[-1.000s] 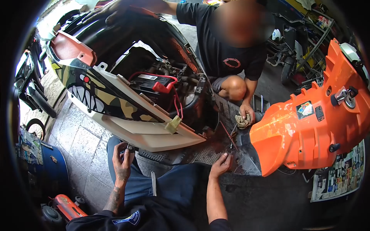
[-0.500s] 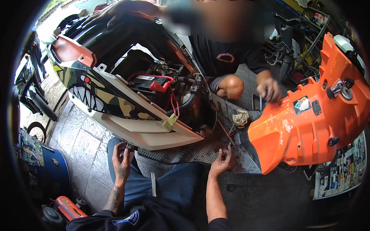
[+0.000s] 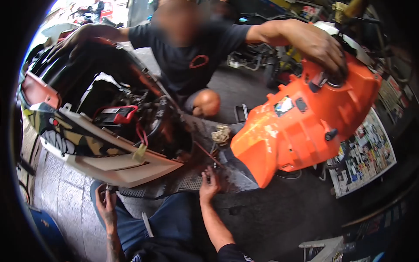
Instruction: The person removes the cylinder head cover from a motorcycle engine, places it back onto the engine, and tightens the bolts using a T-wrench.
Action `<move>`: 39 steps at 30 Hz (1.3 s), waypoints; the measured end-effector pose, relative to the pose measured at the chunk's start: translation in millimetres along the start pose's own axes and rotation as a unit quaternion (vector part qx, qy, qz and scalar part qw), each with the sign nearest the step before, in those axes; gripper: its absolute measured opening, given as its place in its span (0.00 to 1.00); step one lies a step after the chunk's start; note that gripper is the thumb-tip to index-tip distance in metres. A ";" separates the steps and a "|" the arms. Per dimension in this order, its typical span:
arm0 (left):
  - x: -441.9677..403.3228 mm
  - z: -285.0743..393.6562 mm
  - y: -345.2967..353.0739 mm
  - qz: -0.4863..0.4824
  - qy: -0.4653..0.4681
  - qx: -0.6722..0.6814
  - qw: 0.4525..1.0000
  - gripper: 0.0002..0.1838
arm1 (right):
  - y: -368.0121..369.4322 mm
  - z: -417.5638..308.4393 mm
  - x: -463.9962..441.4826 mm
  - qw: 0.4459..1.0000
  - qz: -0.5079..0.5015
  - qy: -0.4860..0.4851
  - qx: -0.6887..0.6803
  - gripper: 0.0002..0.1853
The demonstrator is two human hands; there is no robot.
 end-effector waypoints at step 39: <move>-2.1 8.4 -0.1 0.001 -0.021 -0.046 0.999 0.12 | 10.2 4.4 9.8 0.997 -0.052 0.042 -0.028 0.09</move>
Point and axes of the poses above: each hand's wrist, its own x-axis away from the middle knuckle, its own y-axis out of the palm, z = x × y, the point moved 9 cm from there along -x, towards the middle knuckle, and after that the axes turned 3 degrees about -z, right-handed, at the moved point
